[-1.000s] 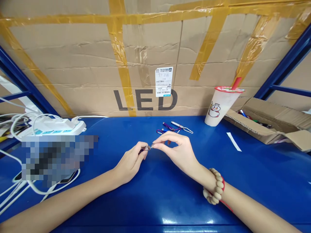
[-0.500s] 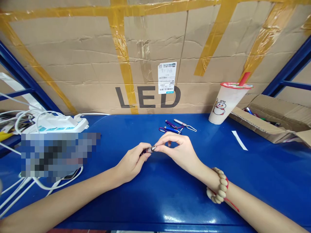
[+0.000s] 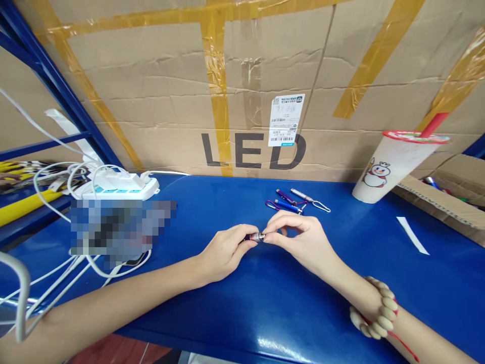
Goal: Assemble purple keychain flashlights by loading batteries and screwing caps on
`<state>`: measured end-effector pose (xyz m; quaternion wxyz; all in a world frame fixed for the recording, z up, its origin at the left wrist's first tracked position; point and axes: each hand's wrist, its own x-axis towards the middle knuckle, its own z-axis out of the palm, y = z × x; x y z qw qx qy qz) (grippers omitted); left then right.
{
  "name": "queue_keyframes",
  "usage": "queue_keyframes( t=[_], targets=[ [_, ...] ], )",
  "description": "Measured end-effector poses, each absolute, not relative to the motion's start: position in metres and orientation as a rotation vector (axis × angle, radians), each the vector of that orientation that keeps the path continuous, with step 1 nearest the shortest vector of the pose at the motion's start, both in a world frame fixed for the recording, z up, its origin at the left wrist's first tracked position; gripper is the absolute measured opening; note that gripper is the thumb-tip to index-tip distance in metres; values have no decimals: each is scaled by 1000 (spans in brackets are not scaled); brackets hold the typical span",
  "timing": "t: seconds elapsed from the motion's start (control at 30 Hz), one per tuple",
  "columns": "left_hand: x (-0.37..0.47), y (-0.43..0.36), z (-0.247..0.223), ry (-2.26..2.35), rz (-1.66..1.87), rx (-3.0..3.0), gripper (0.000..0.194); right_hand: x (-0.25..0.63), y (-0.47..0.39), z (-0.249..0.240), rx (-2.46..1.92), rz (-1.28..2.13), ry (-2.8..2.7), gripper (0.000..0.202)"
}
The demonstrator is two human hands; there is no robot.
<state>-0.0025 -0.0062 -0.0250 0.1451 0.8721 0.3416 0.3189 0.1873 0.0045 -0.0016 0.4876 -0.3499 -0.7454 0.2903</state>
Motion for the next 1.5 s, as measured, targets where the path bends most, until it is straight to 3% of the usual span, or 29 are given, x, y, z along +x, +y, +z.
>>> queue_keyframes(
  t=[0.37, 0.8, 0.9, 1.2, 1.5],
  targets=[
    [-3, -5, -25, 834, 975, 2562, 28, 191, 7, -6, -1132, 1014, -1758, 32],
    [-1, -6, -20, 1051, 828, 2435, 20, 181, -2, -8, -1189, 1289, -1581, 42],
    [0, -5, -19, 1064, 839, 2417, 21, 186, 2, -6, -1136, 1177, -1692, 35],
    [0, -4, -23, 1070, 830, 2430, 25, 201, 10, -2, -734, 428, -2011, 8],
    [0, -4, -19, 1020, 668, 2418, 23, 205, 10, -1, -635, 415, -2141, 11]
  ],
)
